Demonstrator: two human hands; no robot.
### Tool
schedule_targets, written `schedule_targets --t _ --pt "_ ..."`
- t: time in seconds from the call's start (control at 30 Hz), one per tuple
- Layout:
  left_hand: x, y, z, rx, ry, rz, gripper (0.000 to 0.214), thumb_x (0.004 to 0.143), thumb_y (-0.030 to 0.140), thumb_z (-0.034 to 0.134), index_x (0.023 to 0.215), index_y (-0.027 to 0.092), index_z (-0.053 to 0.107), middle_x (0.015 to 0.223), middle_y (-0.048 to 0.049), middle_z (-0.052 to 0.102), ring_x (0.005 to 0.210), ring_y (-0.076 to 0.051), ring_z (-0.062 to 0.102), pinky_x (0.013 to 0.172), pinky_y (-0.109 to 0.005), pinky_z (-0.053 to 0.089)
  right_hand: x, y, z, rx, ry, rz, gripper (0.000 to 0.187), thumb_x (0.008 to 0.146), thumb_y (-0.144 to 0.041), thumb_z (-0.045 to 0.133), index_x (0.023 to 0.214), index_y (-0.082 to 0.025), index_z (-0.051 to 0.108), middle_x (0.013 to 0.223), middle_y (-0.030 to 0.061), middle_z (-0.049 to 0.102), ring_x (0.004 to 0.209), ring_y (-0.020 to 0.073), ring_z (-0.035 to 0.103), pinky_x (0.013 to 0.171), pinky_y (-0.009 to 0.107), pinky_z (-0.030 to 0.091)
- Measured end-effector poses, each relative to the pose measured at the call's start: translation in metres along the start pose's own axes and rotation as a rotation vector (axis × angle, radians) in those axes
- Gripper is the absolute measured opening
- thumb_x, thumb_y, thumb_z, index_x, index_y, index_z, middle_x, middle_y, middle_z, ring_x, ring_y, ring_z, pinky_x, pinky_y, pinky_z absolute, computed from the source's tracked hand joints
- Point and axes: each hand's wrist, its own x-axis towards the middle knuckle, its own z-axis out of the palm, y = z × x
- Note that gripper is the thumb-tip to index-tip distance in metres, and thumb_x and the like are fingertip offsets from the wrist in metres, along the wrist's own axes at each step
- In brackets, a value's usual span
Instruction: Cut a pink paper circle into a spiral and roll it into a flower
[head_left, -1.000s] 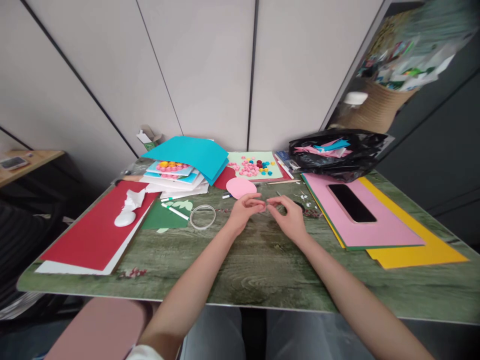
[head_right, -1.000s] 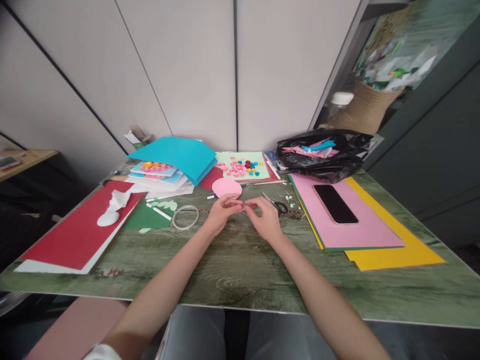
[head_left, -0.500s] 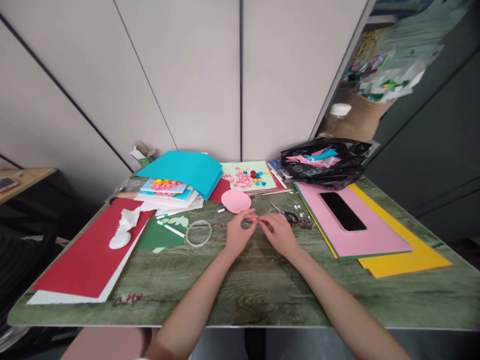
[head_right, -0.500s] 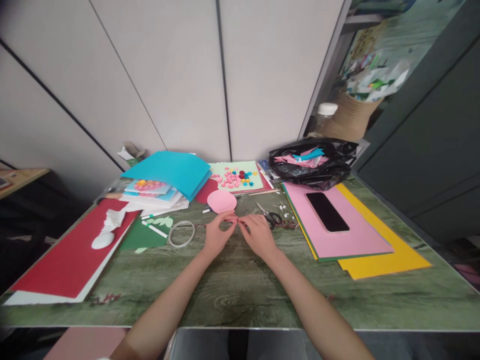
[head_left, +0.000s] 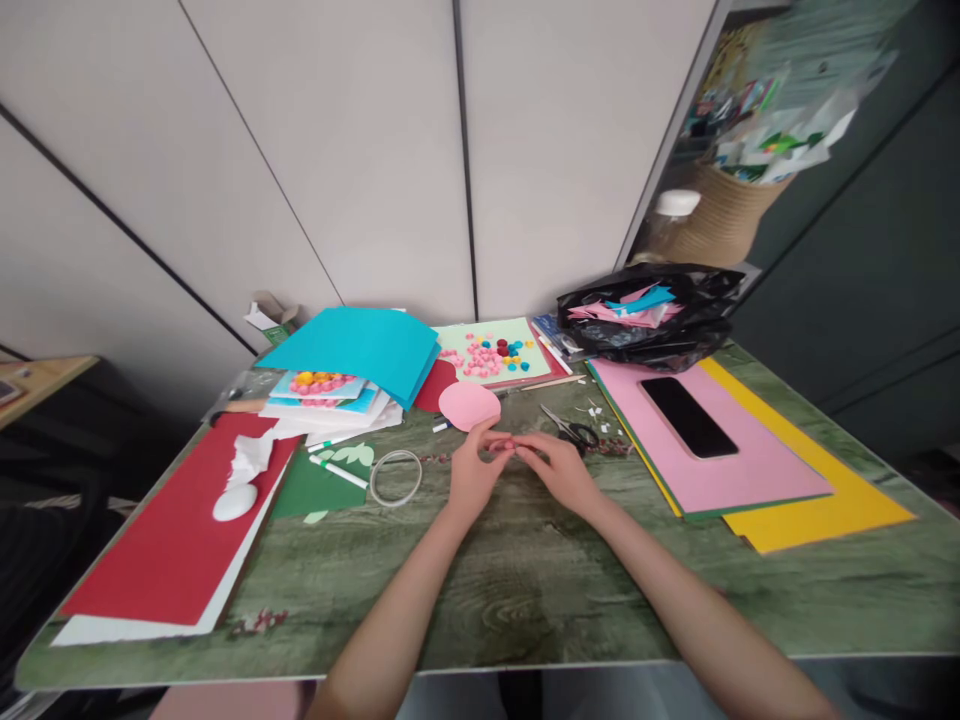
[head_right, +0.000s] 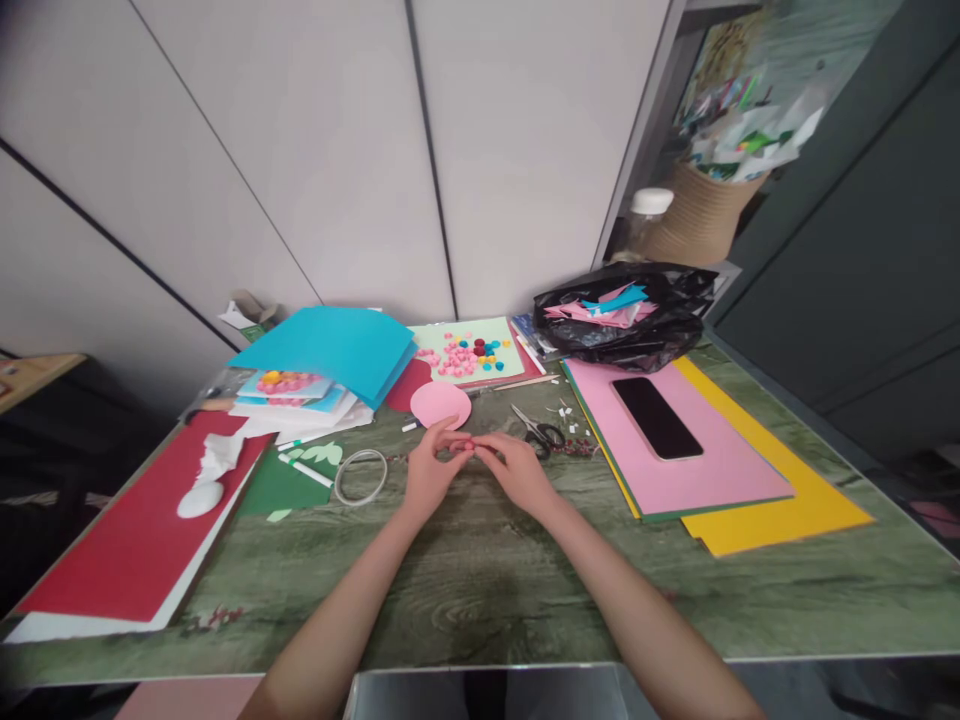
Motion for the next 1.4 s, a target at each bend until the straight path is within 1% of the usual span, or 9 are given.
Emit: schedule_targets --t 0.1,0.2,0.43,0.7,0.83,1.0,1.1,1.23,1.4 --pt "0.003 -0.002 0.0 -0.071 -0.03 -0.052 0.048 0.07 0.019 0.068 0.115 0.02 0.053 0.091 -0.0053 0.07 0.083 -0.015 0.065 0.082 -0.031 0.049 0.002 0.002 -0.002 0.062 -0.021 0.045 0.019 0.088 -0.03 0.05 0.096 -0.023 0.066 0.096 0.0029 0.069 0.088 0.0172 0.062 0.079 0.029 0.046" --pt "0.005 -0.004 -0.001 -0.122 -0.049 -0.096 0.045 0.068 0.018 0.069 0.111 0.018 0.056 0.089 -0.0059 0.07 0.081 -0.015 0.065 0.081 -0.031 0.049 0.002 0.005 -0.003 0.085 -0.037 0.059 0.019 0.086 -0.031 0.052 0.096 -0.023 0.066 0.097 0.0028 0.069 0.088 0.017 0.063 0.078 0.028 0.046" --pt "0.008 -0.006 -0.004 -0.165 -0.131 -0.215 0.034 0.064 0.019 0.072 0.097 0.014 0.063 0.086 -0.0082 0.07 0.079 -0.017 0.067 0.077 -0.03 0.051 0.004 0.012 -0.006 0.164 -0.134 0.132 0.019 0.082 -0.031 0.057 0.094 -0.022 0.069 0.096 0.0032 0.071 0.088 0.0185 0.065 0.083 0.031 0.047" --pt "0.008 -0.008 -0.003 -0.18 -0.169 -0.223 0.032 0.063 0.022 0.072 0.094 0.014 0.064 0.085 -0.0074 0.07 0.078 -0.018 0.066 0.074 -0.031 0.052 0.004 0.015 -0.007 0.179 -0.167 0.164 0.021 0.079 -0.034 0.059 0.092 -0.021 0.07 0.095 0.0043 0.072 0.085 0.0202 0.066 0.081 0.033 0.049" --pt "0.008 -0.012 -0.004 -0.203 -0.202 -0.22 0.032 0.064 0.021 0.072 0.094 0.014 0.064 0.084 -0.007 0.07 0.077 -0.017 0.066 0.073 -0.03 0.051 0.004 0.015 -0.007 0.178 -0.181 0.171 0.02 0.08 -0.032 0.058 0.091 -0.021 0.071 0.093 0.0038 0.072 0.084 0.0198 0.066 0.079 0.032 0.049" --pt "0.007 -0.01 -0.004 -0.159 -0.196 -0.212 0.032 0.065 0.022 0.071 0.095 0.014 0.064 0.085 -0.0077 0.07 0.078 -0.017 0.066 0.074 -0.029 0.05 0.004 0.013 -0.008 0.16 -0.184 0.17 0.021 0.082 -0.032 0.055 0.093 -0.021 0.07 0.095 0.0036 0.072 0.085 0.0186 0.065 0.079 0.03 0.048" --pt "0.007 -0.01 -0.004 -0.173 -0.199 -0.226 0.035 0.063 0.022 0.072 0.096 0.014 0.063 0.082 -0.0068 0.07 0.075 -0.017 0.066 0.073 -0.029 0.051 0.004 0.012 -0.008 0.142 -0.184 0.173 0.022 0.083 -0.032 0.055 0.091 -0.02 0.07 0.09 0.0041 0.072 0.08 0.0178 0.065 0.075 0.028 0.048" --pt "0.008 -0.011 -0.004 -0.154 -0.186 -0.234 0.037 0.061 0.022 0.074 0.095 0.014 0.064 0.08 -0.0059 0.07 0.073 -0.017 0.065 0.072 -0.03 0.051 0.004 0.011 -0.007 0.119 -0.182 0.176 0.024 0.084 -0.033 0.052 0.089 -0.018 0.07 0.077 0.003 0.071 0.069 0.0155 0.062 0.066 0.026 0.046" --pt "0.008 -0.01 -0.003 -0.194 -0.163 -0.274 0.033 0.061 0.025 0.074 0.091 0.014 0.066 0.082 -0.0073 0.071 0.074 -0.018 0.067 0.074 -0.032 0.052 0.004 0.011 -0.006 0.107 -0.153 0.167 0.025 0.086 -0.033 0.048 0.087 -0.018 0.067 0.076 0.0026 0.069 0.067 0.0143 0.061 0.064 0.025 0.045"
